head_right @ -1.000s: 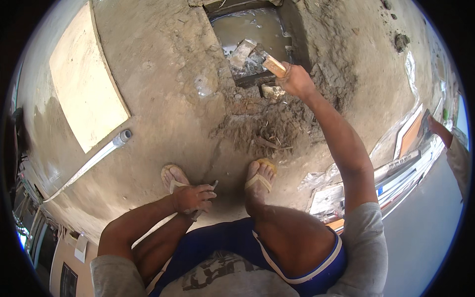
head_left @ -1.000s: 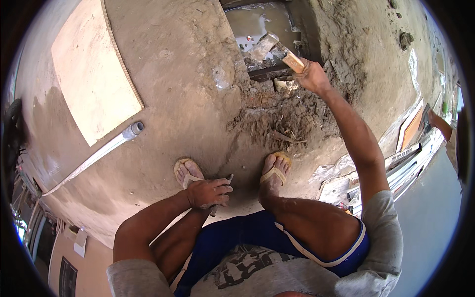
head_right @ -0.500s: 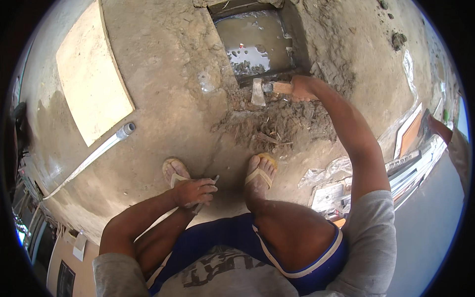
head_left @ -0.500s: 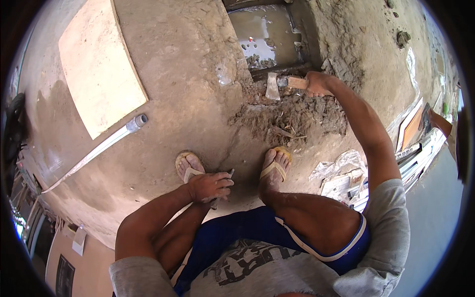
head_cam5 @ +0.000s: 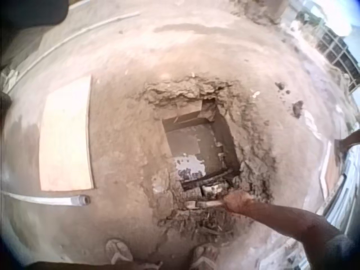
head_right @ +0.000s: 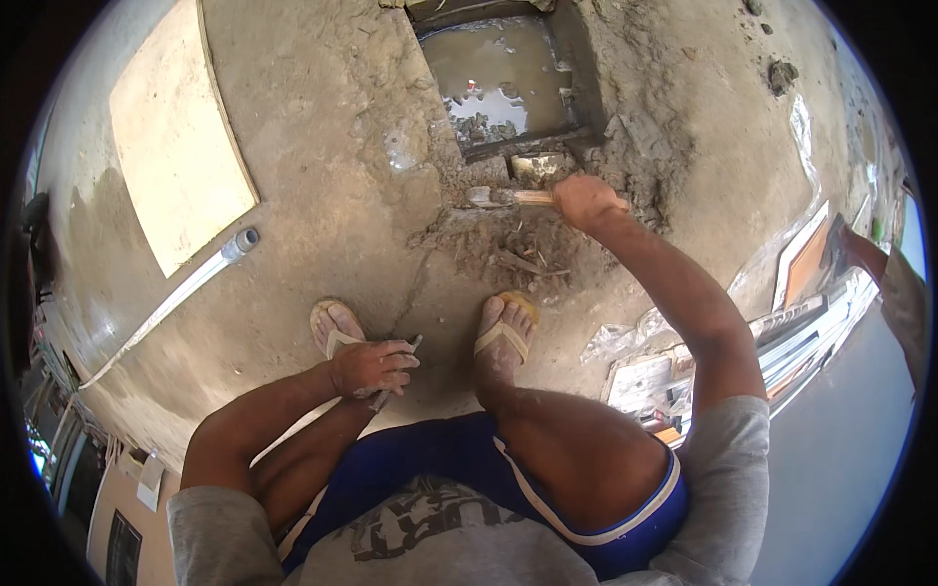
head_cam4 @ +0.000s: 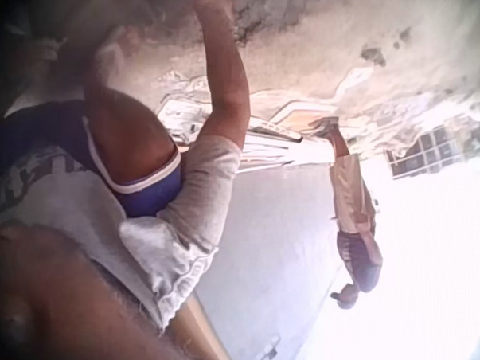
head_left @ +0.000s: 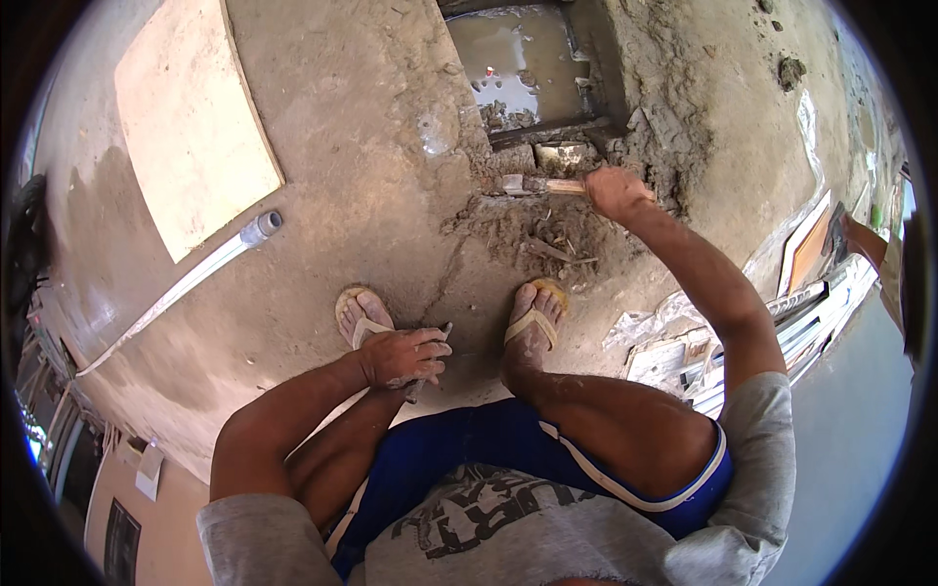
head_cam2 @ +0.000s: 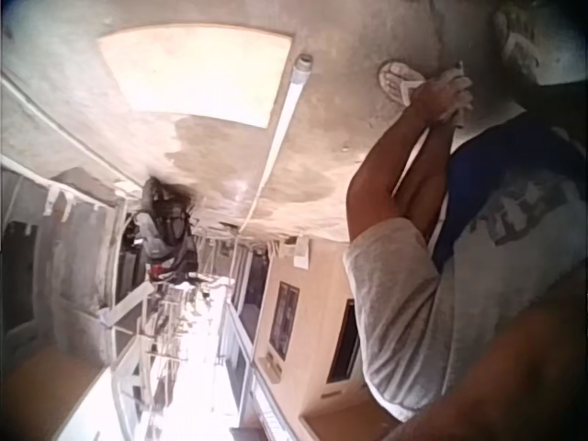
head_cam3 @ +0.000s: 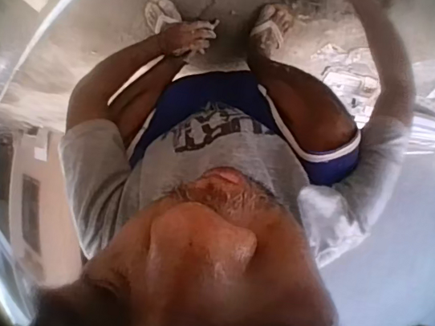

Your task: The person uses a hammer and a piece of rebar to chip away at the edges of a square hole in a concrete floor, removing debris by hand and with the tool.

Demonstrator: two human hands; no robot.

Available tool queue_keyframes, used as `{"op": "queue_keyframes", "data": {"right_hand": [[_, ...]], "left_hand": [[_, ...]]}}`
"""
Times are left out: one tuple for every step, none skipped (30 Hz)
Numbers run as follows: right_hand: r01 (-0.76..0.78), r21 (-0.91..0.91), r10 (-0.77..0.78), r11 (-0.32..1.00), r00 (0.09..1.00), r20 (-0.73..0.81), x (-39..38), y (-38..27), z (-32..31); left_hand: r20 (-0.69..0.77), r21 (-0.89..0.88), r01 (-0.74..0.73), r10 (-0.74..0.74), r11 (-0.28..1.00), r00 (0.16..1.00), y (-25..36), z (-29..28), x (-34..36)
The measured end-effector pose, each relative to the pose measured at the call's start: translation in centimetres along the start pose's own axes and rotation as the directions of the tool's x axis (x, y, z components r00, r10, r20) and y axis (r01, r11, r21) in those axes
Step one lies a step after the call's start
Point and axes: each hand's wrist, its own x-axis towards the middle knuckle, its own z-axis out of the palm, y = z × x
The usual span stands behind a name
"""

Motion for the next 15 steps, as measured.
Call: {"op": "queue_keyframes", "data": {"right_hand": [[-0.007,0.005,0.007,1.0,1.0,-0.002,0.1,0.6,1.3],[0.025,-0.049,-0.029,0.998,0.998,-0.064,-0.2,0.5,0.7],[0.053,-0.104,-0.066,0.993,0.99,-0.124,-0.5,0.4,0.1],[0.057,-0.107,-0.071,0.993,0.989,-0.128,-0.4,0.5,-0.3],[0.091,-0.186,-0.126,0.978,0.975,-0.184,-0.6,0.9,-0.5],[0.122,-0.269,-0.188,0.955,0.953,-0.236,-0.6,1.3,-1.0],[0.12,-0.269,-0.186,0.956,0.954,-0.236,-0.4,2.1,-1.9],[0.139,-0.379,-0.278,0.915,0.898,-0.341,-0.4,2.9,-3.1],[0.134,-0.486,-0.371,0.864,0.821,-0.434,-0.9,3.4,-4.3],[0.139,-0.486,-0.373,0.863,0.823,-0.427,-1.7,3.4,-5.2],[0.082,-0.242,-0.199,0.967,0.834,-0.514,-2.3,3.7,-6.5],[0.025,0.022,-0.009,0.999,0.834,-0.552,-2.7,3.7,-7.2],[0.028,0.017,-0.014,0.999,0.83,-0.557,-2.5,3.3,-7.0],[0.155,0.409,0.154,0.899,0.762,-0.629,-2.3,2.6,-6.2],[0.308,0.708,0.337,0.636,0.715,-0.613,-2.7,1.5,-6.1]], "left_hand": [[0.001,-0.021,0.007,-0.007,1.0,1.0,0.0,0.0,0.0],[-0.003,-0.024,0.024,-0.024,0.999,1.0,-0.1,0.0,-0.1],[-0.005,-0.035,0.034,-0.035,0.999,0.999,0.1,0.1,-0.1],[-0.016,-0.021,0.032,-0.032,0.999,0.999,0.1,0.2,-0.1],[-0.022,-0.015,0.024,-0.025,1.0,0.999,0.0,0.2,-0.1],[-0.025,-0.012,0.018,-0.018,1.0,1.0,0.0,0.2,0.0],[0.0,-0.015,0.021,-0.021,1.0,1.0,-0.3,0.0,0.0],[0.026,-0.033,0.032,-0.031,0.999,0.999,0.0,0.3,-0.1],[0.024,-0.041,0.033,-0.032,0.999,0.999,0.1,0.6,-0.3],[0.023,-0.029,0.041,-0.04,0.999,0.999,0.2,0.9,-0.5],[0.02,-0.002,0.05,-0.05,0.999,0.999,0.1,0.8,-0.5],[0.016,0.004,0.053,-0.053,0.999,0.998,0.1,0.8,-0.5],[0.013,0.025,0.05,-0.051,0.998,0.999,0.1,0.8,-0.5],[0.009,0.043,0.046,-0.046,0.998,0.999,0.1,0.8,-0.4],[0.004,0.04,0.051,-0.051,0.998,0.999,0.2,0.8,-0.4]]}}
